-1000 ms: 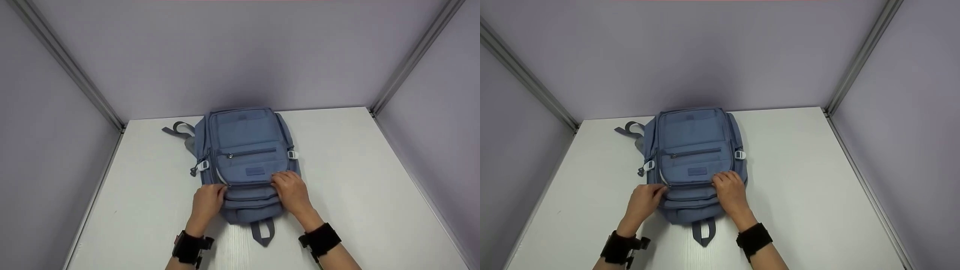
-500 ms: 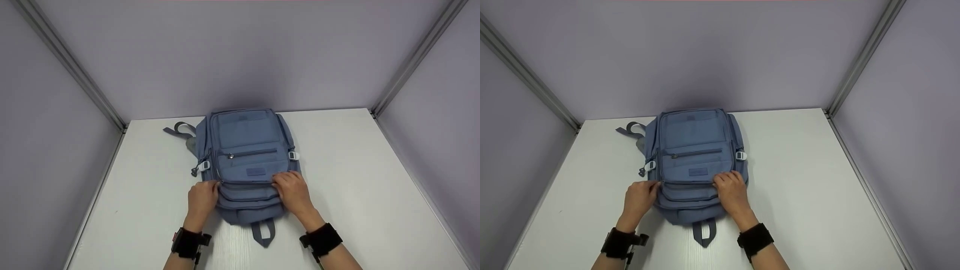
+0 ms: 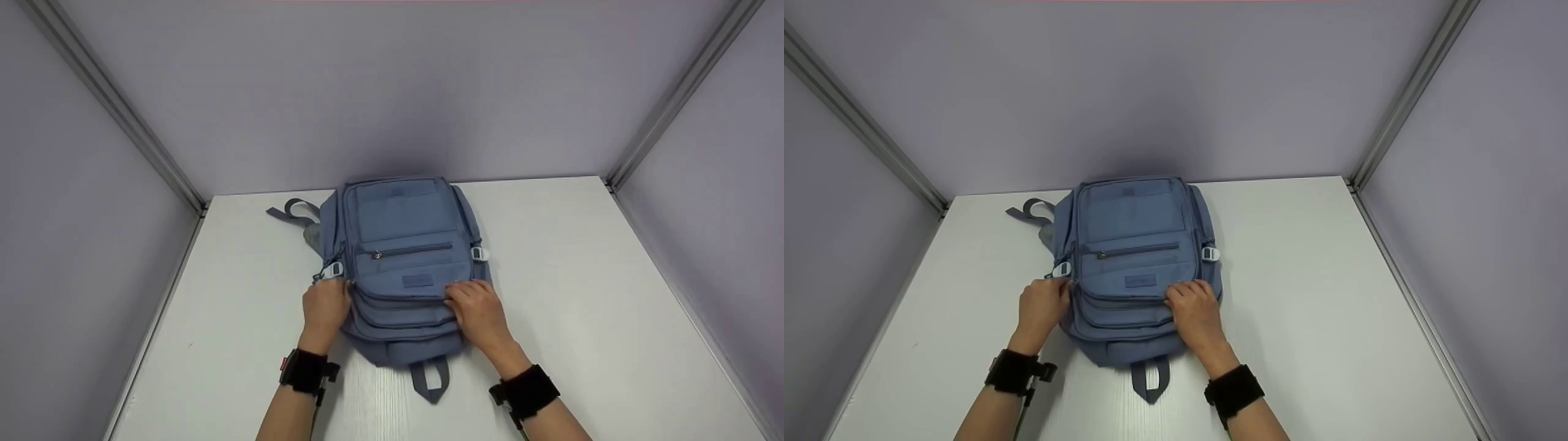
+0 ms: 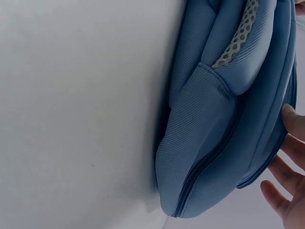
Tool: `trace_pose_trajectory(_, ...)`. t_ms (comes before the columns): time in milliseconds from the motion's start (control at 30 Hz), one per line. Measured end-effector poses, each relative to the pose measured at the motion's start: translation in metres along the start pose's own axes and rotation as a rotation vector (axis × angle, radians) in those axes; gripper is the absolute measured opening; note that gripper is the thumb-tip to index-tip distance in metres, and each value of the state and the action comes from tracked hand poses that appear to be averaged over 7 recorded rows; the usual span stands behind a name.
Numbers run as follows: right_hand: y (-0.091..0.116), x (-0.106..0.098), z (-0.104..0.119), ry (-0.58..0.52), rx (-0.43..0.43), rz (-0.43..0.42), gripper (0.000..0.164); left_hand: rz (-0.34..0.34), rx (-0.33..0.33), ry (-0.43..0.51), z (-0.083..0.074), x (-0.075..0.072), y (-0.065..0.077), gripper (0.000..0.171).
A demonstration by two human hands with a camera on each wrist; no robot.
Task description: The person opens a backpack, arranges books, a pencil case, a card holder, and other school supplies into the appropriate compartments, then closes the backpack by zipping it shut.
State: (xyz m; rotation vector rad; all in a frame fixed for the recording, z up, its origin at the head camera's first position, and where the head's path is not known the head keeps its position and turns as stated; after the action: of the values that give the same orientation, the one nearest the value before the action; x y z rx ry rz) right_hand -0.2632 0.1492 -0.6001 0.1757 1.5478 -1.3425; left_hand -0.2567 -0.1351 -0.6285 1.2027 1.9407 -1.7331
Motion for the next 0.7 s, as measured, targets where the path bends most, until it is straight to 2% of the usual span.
trace_pose_trajectory(233, 0.001, -0.001, 0.000, 0.004, 0.002, 0.005, 0.010, 0.008, 0.001, -0.021, 0.011, 0.010, -0.019, 0.026)
trace_pose_trajectory(500, 0.002, -0.001, -0.001, -0.005, 0.006, 0.014, 0.010, 0.072, -0.047, -0.014, 0.020, 0.026, -0.036, 0.031)
trace_pose_trajectory(700, 0.003, 0.001, -0.001, 0.004, 0.004, 0.020, 0.010, 0.132, -0.082, -0.064, 0.028, 0.032, -0.050, 0.031)
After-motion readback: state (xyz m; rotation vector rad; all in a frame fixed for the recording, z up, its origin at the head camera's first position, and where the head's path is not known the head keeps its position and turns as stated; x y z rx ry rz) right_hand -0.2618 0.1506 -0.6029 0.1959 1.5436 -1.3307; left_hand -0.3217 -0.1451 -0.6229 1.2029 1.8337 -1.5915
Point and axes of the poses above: each hand's wrist, its own y-axis away from the middle knuckle, its own x-axis out of the palm, z = x × y, the point moved 4 cm from there along -y, towards the middle knuckle, and after that the axes turned 12 degrees about x, right-handed, at the moved point
